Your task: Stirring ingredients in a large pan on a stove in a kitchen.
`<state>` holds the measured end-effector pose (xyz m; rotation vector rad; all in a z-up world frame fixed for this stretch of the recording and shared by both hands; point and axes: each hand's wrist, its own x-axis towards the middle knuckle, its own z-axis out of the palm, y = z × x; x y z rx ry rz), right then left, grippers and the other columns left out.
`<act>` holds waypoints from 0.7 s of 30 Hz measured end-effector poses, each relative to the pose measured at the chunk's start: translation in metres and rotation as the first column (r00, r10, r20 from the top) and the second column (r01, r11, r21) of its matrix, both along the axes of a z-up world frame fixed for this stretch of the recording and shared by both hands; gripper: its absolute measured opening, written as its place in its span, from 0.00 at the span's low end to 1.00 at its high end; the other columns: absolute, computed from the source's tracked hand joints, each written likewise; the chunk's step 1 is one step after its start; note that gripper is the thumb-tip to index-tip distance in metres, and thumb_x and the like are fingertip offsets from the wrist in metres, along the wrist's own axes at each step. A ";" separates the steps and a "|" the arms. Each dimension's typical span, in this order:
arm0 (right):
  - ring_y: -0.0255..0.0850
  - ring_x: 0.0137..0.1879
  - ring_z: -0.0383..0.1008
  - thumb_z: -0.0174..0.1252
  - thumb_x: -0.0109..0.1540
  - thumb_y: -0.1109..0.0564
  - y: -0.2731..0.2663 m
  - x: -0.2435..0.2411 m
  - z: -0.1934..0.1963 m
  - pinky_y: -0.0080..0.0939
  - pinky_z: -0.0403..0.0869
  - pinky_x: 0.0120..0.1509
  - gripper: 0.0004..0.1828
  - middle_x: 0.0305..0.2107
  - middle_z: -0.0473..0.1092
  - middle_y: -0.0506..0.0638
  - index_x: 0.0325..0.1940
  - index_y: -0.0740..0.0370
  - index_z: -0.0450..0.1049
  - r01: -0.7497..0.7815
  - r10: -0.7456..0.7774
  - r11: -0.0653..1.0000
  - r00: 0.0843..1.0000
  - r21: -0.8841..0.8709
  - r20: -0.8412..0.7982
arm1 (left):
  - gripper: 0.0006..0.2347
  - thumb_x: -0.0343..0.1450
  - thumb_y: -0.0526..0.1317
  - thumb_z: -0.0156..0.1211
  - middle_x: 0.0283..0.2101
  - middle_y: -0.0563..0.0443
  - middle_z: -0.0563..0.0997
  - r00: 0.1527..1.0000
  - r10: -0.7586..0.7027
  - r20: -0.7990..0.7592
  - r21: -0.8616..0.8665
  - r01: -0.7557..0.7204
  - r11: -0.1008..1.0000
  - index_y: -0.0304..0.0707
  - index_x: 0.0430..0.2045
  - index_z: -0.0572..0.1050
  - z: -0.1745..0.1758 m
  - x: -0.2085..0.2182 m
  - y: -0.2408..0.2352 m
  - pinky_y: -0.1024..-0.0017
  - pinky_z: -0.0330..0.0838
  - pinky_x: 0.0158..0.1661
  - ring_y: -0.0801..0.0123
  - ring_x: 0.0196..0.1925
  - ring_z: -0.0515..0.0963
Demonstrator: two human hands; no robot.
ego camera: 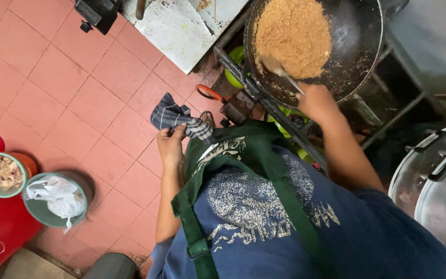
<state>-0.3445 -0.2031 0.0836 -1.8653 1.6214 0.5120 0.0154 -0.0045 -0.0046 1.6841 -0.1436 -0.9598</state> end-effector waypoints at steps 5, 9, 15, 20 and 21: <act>0.55 0.45 0.75 0.49 0.71 0.54 -0.050 0.020 -0.012 0.53 0.77 0.50 0.22 0.49 0.73 0.66 0.68 0.59 0.69 0.356 -0.338 0.925 0.931 -0.131 0.139 | 0.07 0.66 0.31 0.68 0.28 0.49 0.79 0.996 -0.063 -0.055 -0.078 0.059 0.995 0.29 0.35 0.80 0.014 0.006 0.000 0.75 0.79 0.35 0.73 0.29 0.78; 0.62 0.34 0.76 0.59 0.66 0.58 -0.054 -0.108 0.003 0.55 0.74 0.43 0.21 0.41 0.78 0.65 0.64 0.56 0.78 0.095 -0.102 0.975 0.994 -0.199 -0.029 | 0.07 0.70 0.30 0.62 0.35 0.46 0.82 0.988 -0.087 -0.130 -0.095 0.075 0.993 0.25 0.39 0.78 0.002 0.011 0.009 0.78 0.75 0.39 0.72 0.34 0.78; 0.58 0.44 0.84 0.54 0.62 0.46 -0.006 -0.145 0.025 0.55 0.79 0.40 0.20 0.45 0.82 0.51 0.56 0.29 0.81 -0.042 -0.039 0.992 0.797 -0.120 -0.602 | 0.06 0.70 0.32 0.66 0.30 0.50 0.78 0.985 -0.008 -0.172 -0.030 0.002 1.000 0.27 0.36 0.77 0.000 0.005 0.019 0.79 0.75 0.36 0.74 0.30 0.77; 0.56 0.32 0.78 0.61 0.59 0.53 -0.056 -0.134 -0.079 0.53 0.75 0.32 0.18 0.33 0.78 0.53 0.52 0.39 0.84 -0.029 -0.186 0.813 0.934 -0.581 -0.306 | 0.07 0.70 0.31 0.64 0.34 0.47 0.82 0.988 -0.034 -0.150 -0.043 0.027 0.999 0.26 0.39 0.77 0.013 -0.004 0.012 0.78 0.76 0.39 0.73 0.33 0.79; 0.50 0.27 0.75 0.64 0.58 0.57 -0.070 -0.129 -0.093 0.47 0.73 0.29 0.16 0.29 0.77 0.49 0.47 0.40 0.87 -0.010 -0.176 0.675 0.969 -0.738 -0.174 | 0.07 0.70 0.31 0.64 0.35 0.46 0.82 0.989 -0.055 -0.136 -0.052 0.049 0.997 0.25 0.39 0.77 0.012 -0.005 0.011 0.77 0.77 0.40 0.72 0.34 0.80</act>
